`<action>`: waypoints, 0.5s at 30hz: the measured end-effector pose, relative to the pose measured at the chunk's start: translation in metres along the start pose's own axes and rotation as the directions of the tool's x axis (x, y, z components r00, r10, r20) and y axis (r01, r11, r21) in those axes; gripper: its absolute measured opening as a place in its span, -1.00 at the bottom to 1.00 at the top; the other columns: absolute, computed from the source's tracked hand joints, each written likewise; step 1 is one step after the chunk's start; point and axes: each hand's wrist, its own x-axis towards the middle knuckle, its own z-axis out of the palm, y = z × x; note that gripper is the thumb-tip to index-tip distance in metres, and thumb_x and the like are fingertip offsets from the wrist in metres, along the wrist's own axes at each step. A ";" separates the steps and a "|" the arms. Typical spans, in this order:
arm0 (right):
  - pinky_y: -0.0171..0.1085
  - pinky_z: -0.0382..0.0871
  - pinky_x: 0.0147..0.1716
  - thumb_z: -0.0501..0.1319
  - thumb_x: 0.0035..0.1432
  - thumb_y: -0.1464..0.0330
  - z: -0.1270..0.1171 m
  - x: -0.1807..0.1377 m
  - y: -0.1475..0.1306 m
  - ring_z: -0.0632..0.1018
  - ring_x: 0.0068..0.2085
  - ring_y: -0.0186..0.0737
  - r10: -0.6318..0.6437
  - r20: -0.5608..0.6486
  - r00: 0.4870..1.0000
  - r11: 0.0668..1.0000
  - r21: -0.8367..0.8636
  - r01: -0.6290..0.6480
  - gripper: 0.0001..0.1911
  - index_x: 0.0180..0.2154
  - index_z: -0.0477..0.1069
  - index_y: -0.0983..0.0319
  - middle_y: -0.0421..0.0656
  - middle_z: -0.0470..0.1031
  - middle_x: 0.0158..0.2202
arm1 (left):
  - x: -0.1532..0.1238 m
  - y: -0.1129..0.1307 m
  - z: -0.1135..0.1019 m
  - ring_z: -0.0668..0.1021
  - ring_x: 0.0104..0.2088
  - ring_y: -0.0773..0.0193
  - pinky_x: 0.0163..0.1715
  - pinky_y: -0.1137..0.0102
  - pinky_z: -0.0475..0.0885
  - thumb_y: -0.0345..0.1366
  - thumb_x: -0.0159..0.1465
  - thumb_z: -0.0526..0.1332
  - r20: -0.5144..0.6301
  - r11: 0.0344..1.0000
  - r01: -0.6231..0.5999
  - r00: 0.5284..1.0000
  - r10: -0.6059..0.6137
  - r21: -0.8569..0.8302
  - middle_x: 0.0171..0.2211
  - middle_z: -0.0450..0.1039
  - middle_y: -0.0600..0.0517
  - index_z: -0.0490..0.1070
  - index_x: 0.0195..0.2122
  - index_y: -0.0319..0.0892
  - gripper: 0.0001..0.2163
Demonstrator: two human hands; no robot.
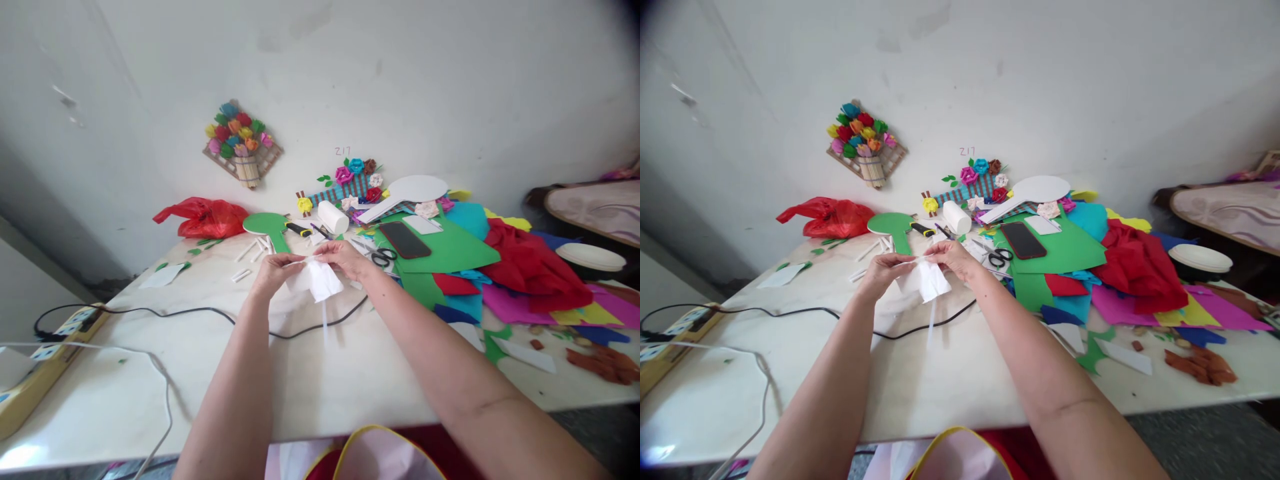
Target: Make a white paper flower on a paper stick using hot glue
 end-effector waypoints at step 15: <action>-0.38 0.26 -0.50 0.36 -0.31 0.36 0.004 0.007 0.007 0.38 -0.56 -0.44 -0.099 -0.092 0.991 0.995 -0.029 0.097 -0.76 -0.48 0.45 0.30 -0.27 0.43 -0.59 | 0.003 -0.006 0.005 0.41 -0.60 0.41 -0.55 0.48 0.31 -0.25 -0.17 0.39 -0.031 0.996 -0.014 0.999 0.012 -0.093 -0.57 0.47 0.05 0.52 -0.46 -0.25 -0.75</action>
